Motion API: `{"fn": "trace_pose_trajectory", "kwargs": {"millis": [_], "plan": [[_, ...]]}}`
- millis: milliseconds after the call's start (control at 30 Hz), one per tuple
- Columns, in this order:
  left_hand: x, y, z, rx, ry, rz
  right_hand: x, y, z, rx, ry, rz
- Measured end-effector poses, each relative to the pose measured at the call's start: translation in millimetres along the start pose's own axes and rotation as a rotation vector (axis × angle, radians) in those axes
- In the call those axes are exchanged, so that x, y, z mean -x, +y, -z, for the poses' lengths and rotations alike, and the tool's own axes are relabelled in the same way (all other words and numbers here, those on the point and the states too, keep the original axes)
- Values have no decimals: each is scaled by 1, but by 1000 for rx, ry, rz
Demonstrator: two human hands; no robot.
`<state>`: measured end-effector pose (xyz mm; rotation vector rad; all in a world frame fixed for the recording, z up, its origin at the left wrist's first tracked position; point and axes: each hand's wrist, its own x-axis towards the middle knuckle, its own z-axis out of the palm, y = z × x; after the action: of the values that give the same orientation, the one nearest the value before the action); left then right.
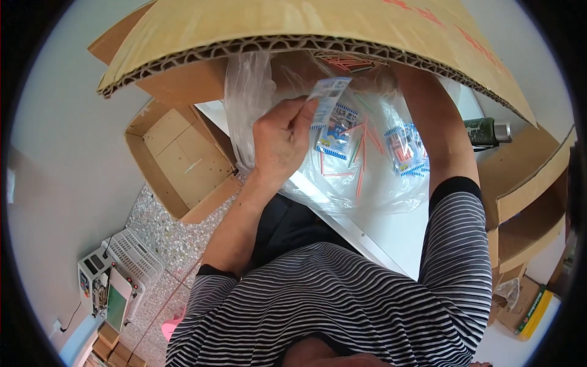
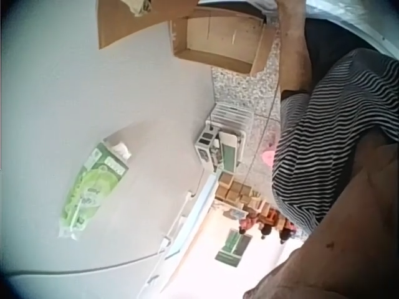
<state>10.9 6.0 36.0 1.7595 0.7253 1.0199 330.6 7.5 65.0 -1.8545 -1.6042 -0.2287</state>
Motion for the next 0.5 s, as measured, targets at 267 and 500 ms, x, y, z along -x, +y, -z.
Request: {"fn": "trace_pose_trajectory", "kwargs": {"millis": [267,500], "plan": [[-12,6,4,209,62,129,14,-25,5,-268,17,-179],[-35,15,-5,528,78,194,26,-21,23,-188,-355,-212]]}}
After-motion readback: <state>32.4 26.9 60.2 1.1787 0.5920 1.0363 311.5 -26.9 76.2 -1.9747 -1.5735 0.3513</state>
